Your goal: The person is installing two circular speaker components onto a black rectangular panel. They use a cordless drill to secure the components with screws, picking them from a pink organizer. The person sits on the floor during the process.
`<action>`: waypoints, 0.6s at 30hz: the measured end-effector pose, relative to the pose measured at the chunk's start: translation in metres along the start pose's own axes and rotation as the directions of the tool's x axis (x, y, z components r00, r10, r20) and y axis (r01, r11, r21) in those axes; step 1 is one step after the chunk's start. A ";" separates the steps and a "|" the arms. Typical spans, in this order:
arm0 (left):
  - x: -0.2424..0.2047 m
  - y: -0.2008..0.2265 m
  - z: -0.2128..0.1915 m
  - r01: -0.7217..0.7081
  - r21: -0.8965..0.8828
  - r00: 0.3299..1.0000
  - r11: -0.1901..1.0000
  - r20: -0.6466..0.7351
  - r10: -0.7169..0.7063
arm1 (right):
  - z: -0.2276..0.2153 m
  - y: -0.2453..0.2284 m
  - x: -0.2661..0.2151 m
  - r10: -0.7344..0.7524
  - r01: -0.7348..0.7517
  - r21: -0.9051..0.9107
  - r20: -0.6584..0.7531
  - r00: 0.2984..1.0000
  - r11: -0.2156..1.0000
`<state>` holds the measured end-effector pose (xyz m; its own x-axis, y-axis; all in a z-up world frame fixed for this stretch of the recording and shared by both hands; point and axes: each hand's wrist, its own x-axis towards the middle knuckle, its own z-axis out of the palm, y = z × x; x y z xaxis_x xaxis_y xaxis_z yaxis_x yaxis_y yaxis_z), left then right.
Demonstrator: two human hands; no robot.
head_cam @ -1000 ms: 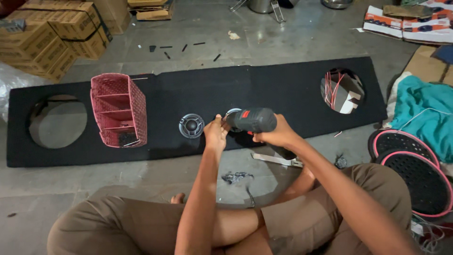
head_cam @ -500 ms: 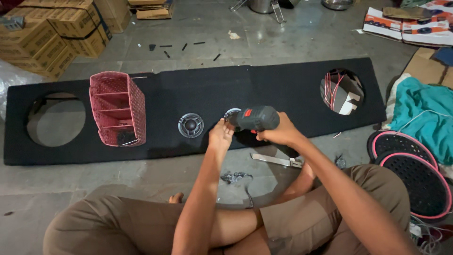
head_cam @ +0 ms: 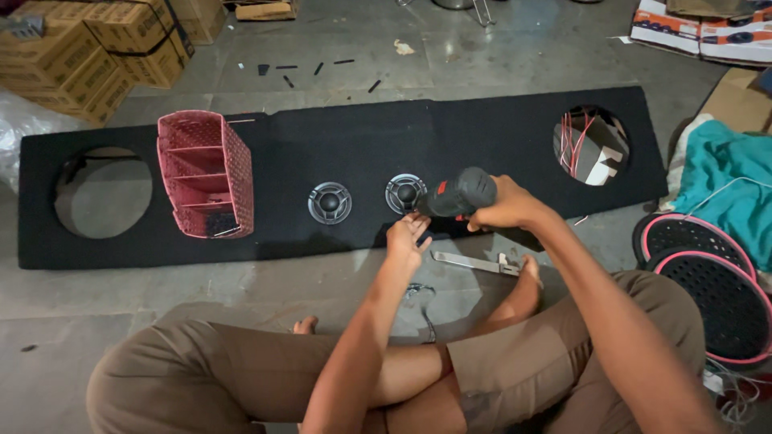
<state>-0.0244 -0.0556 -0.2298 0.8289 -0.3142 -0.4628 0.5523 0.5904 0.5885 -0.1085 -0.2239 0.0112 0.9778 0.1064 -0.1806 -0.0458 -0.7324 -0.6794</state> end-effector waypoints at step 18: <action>-0.104 0.123 0.094 -0.839 0.131 0.530 0.529 0.419 0.737 | 0.003 -0.050 0.024 0.190 -0.184 -0.100 0.057 0.980 0.978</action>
<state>-0.0348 -0.0205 -0.0469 0.8836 -0.0430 0.4663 -0.3915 0.4784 0.7860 -0.0831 -0.1829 0.0389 0.9379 0.0037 -0.3469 -0.2040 -0.8028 -0.5602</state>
